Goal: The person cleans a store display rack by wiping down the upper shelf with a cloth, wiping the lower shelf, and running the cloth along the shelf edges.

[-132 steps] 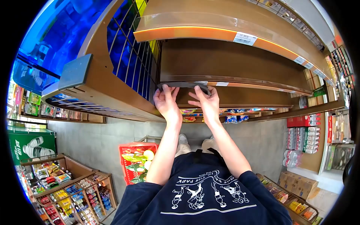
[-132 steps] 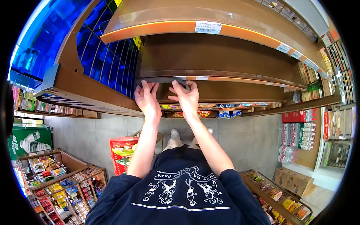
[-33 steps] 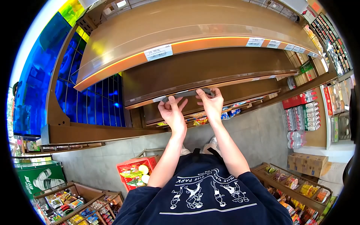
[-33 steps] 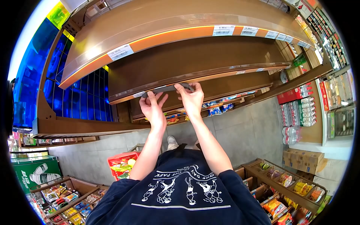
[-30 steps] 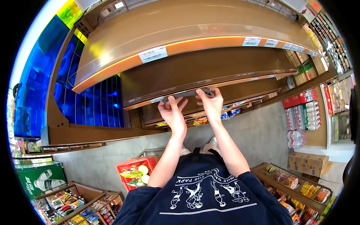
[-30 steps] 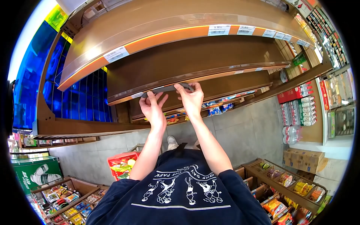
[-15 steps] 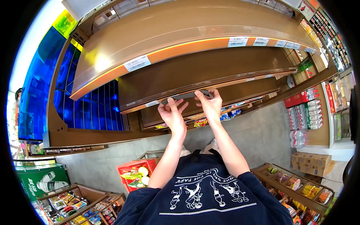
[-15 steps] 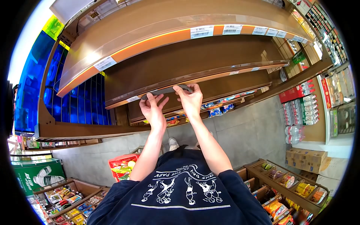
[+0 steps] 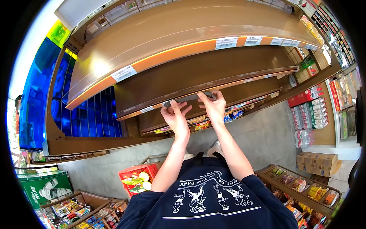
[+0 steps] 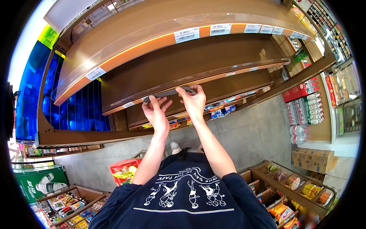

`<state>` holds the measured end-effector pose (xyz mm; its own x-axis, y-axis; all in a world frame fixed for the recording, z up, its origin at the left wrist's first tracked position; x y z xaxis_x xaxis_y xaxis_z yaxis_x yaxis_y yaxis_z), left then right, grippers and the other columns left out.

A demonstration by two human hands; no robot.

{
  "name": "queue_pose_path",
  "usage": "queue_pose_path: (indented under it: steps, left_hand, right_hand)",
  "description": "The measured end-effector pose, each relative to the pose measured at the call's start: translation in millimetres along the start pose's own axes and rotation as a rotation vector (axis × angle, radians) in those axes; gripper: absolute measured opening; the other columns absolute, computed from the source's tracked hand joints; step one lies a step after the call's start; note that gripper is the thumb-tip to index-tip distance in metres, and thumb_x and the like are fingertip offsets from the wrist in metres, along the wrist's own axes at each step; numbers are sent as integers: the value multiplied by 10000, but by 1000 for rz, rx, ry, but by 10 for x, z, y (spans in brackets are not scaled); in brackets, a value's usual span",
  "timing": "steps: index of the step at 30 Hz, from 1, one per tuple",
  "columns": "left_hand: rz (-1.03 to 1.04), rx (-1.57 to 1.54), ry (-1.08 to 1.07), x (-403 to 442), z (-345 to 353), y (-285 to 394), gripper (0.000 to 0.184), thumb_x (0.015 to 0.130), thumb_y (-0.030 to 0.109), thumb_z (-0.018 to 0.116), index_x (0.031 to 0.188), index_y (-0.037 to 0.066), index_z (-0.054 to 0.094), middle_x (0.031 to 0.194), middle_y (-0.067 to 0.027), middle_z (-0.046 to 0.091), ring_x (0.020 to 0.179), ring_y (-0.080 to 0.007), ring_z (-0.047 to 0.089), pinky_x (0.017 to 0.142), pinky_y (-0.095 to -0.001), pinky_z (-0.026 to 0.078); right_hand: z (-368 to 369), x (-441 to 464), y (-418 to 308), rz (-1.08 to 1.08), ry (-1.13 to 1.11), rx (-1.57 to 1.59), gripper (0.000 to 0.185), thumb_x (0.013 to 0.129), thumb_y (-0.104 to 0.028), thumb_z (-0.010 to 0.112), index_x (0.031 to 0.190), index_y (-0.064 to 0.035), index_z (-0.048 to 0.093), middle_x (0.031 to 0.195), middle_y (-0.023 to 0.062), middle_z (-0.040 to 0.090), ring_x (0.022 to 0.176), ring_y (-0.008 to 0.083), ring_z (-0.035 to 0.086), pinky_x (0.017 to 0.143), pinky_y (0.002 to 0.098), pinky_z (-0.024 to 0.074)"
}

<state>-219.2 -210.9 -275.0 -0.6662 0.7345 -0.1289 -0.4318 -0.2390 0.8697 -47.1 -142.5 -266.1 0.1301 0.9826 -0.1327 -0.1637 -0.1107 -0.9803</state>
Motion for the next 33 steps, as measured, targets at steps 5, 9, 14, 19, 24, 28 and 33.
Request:
queue_pose_path:
  steps: [5,9,14,19,24,28,33]
  left_hand:
    - [-7,11,1,-31,78,-46,348,1000,283,524,1139,-2,381,978,-117,541,900,-232,623,739,-418,615]
    - [0,8,-6,-59,149,-65,347,1002,285,518,1139,0,376,985,-119,535,897,-231,622,734,-413,616]
    - [2,12,-3,-86,208,-131,347,1004,287,512,1143,2,372,980,-119,527,892,-231,622,728,-411,617]
    - [15,-6,5,-121,301,-171,357,996,267,531,1153,3,348,887,-99,540,842,-210,638,695,-394,618]
    - [22,-21,15,-146,352,-229,338,998,263,529,1154,14,361,884,-91,551,830,-201,637,686,-391,617]
    - [35,-35,39,-167,387,-264,325,999,261,528,1151,22,370,887,-84,555,817,-191,633,675,-385,615]
    - [69,-36,74,-197,446,-318,322,1000,265,525,1152,27,370,881,-81,551,802,-187,627,663,-379,609]
  right_hand:
    - [-83,41,-21,0,5,2,390,810,-172,794,954,16,484,879,124,664,773,184,702,577,268,587]
    - [-153,80,-12,-8,31,12,404,782,-178,817,969,25,522,802,99,673,721,131,674,561,247,560]
    - [-224,122,-35,-3,24,11,401,783,-179,817,963,24,521,798,99,672,723,127,674,560,246,559]
    - [-313,167,-50,3,19,16,398,786,-179,815,962,23,521,803,100,674,726,125,674,561,246,558]
    - [-382,225,-57,0,-1,18,404,780,-183,819,967,30,531,812,95,673,729,122,673,559,243,554]
    - [-420,267,-59,-10,-14,2,405,778,-182,821,977,32,540,815,90,671,729,121,673,556,241,550]
    - [-475,321,-42,4,-26,24,416,774,-187,825,982,39,545,778,83,668,680,109,659,545,231,534]
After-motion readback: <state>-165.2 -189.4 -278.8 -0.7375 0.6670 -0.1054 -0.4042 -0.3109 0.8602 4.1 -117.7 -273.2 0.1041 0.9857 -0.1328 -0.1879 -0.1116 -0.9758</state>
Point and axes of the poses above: each hand's wrist, its own x-axis towards the middle knuckle, its own z-axis out of the palm, y = z × x, the point moved 9 cm from there along x, towards the middle knuckle
